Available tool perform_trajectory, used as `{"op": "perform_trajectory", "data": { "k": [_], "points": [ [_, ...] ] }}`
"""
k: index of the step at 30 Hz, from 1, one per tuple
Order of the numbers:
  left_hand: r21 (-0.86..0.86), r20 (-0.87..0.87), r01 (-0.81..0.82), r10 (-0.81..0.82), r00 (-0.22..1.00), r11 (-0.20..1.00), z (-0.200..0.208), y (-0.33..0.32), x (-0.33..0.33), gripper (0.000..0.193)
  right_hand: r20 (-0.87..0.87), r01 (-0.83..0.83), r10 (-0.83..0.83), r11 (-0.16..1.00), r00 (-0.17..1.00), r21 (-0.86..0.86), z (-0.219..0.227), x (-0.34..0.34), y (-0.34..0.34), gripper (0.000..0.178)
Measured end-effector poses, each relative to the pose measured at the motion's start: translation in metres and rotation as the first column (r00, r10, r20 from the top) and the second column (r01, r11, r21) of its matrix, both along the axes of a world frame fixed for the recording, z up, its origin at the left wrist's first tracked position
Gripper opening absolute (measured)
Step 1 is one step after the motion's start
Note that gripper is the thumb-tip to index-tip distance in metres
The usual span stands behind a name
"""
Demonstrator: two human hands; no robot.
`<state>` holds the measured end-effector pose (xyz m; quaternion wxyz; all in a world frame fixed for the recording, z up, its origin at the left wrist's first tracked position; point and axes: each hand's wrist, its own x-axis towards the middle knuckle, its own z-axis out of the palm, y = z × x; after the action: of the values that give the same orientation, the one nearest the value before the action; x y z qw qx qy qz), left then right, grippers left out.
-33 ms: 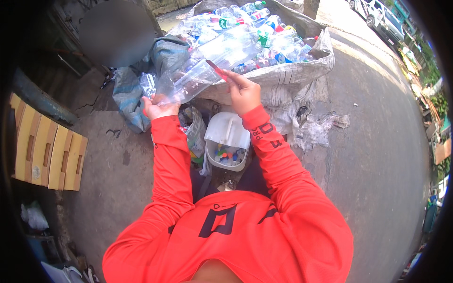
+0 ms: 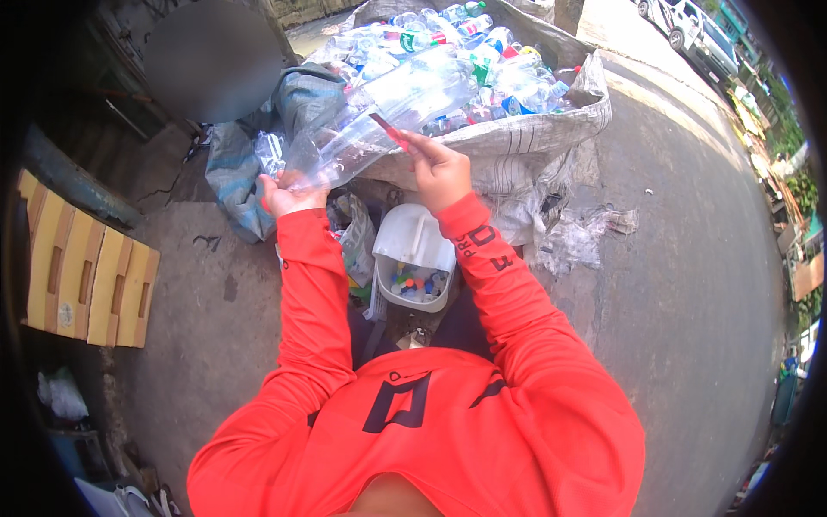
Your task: The person sits on the ground and processes plastic bottles from a large sack. They remove labels from the bottles using a small red tool and place the bottles into a smaller bag. The bottle caps are collected in a white container.
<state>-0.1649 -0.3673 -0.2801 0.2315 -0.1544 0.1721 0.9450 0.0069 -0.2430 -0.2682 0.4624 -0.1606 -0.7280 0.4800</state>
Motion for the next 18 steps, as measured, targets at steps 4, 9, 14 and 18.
{"op": "perform_trajectory", "data": {
  "k": [4, 9, 14, 18],
  "points": [
    [-0.009, -0.017, -0.017, 0.017, 1.000, 1.000, 0.002, -0.004, 0.002, 0.034, -0.017, 0.020, -0.021, 0.999, 1.000, -0.030, -0.002, -0.001, -0.002, 0.025],
    [-0.003, -0.025, -0.026, 0.026, 0.999, 1.000, -0.002, -0.002, -0.001, 0.034, 0.008, -0.027, 0.028, 0.997, 1.000, -0.068, -0.004, -0.001, 0.002, 0.025],
    [-0.037, -0.052, -0.005, 0.003, 0.999, 0.999, -0.001, -0.001, -0.013, 0.036, -0.050, -0.352, 0.359, 0.864, 0.932, -0.360, 0.002, 0.008, 0.003, 0.023],
    [-0.221, -0.347, -0.214, 0.128, 0.929, 0.952, 0.017, -0.015, -0.001, 0.028, -0.227, -0.406, 0.337, 0.756, 0.914, -0.513, 0.012, 0.027, 0.012, 0.021]
  ]
}}
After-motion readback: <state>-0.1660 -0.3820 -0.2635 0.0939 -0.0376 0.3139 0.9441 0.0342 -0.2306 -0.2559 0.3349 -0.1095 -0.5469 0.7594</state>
